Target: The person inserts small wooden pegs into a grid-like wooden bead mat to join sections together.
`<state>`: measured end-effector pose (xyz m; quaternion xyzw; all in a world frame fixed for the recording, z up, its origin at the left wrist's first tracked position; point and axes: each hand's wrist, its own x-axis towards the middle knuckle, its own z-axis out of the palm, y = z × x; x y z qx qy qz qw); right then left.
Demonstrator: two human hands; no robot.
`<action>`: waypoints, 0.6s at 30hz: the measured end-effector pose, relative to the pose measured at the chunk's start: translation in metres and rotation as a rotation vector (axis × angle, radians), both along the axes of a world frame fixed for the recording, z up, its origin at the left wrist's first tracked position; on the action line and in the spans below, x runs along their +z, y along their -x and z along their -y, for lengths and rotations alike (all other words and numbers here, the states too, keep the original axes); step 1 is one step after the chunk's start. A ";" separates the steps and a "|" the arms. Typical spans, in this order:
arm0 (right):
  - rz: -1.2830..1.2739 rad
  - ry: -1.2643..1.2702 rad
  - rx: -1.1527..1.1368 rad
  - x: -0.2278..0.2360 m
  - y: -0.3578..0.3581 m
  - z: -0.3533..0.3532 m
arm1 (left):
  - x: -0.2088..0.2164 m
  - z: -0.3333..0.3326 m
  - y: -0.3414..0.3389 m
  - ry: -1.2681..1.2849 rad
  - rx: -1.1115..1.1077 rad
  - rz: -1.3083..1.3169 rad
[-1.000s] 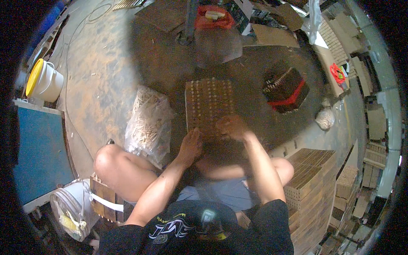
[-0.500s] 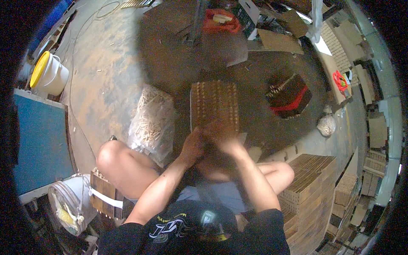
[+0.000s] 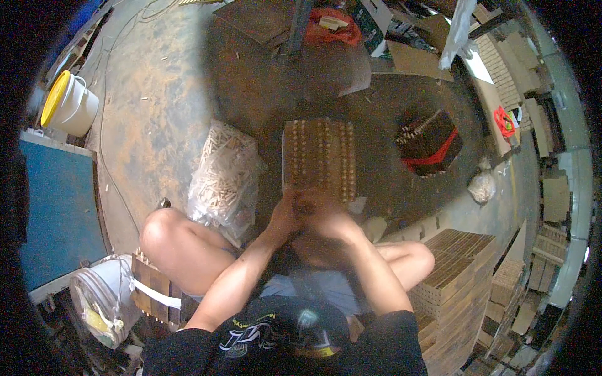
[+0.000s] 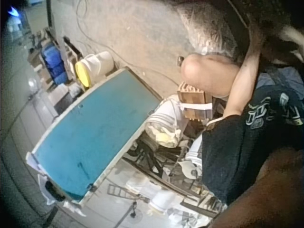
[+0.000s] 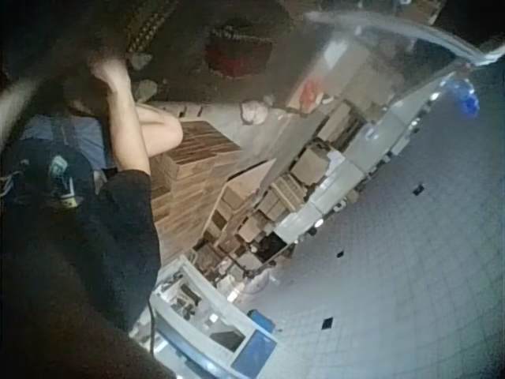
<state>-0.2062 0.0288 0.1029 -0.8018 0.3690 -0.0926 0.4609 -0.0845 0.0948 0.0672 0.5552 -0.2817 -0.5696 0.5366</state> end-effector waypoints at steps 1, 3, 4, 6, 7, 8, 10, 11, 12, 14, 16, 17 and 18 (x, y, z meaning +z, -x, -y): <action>0.025 -0.111 -0.054 0.004 -0.002 -0.001 | 0.003 0.001 -0.002 -0.054 0.013 -0.065; 0.051 -0.224 -0.104 0.009 -0.005 0.001 | -0.001 0.003 -0.005 -0.109 0.031 -0.128; 0.048 -0.266 -0.182 0.010 -0.005 0.006 | -0.011 0.004 -0.007 -0.142 -0.009 0.062; 0.043 -0.307 -0.258 0.011 -0.003 0.018 | -0.049 0.005 -0.010 -0.175 -0.047 0.249; 0.025 -0.229 -0.316 0.009 -0.004 0.026 | -0.082 0.004 -0.011 0.032 -0.005 0.672; 0.005 -0.147 -0.383 0.007 -0.004 0.034 | -0.084 0.007 -0.013 0.252 0.030 1.087; -0.075 -0.062 -0.370 0.000 -0.005 0.045 | -0.084 0.006 -0.004 0.178 0.192 0.403; -0.167 0.046 -0.309 -0.019 0.006 0.053 | -0.078 0.008 0.000 0.093 0.322 -0.285; -0.254 0.148 -0.236 -0.028 0.006 0.056 | -0.081 0.008 -0.001 0.093 0.324 -0.282; -0.284 0.204 -0.181 -0.040 0.006 0.061 | -0.090 0.006 -0.003 0.059 0.293 -0.347; -0.314 0.261 -0.116 -0.036 -0.003 0.062 | -0.109 0.002 -0.006 0.062 0.287 -0.271; -0.347 0.257 -0.066 -0.026 -0.010 0.061 | -0.116 0.000 -0.007 0.062 0.271 -0.197; -0.387 0.254 -0.027 -0.022 -0.011 0.061 | -0.100 0.003 -0.007 0.061 0.266 -0.204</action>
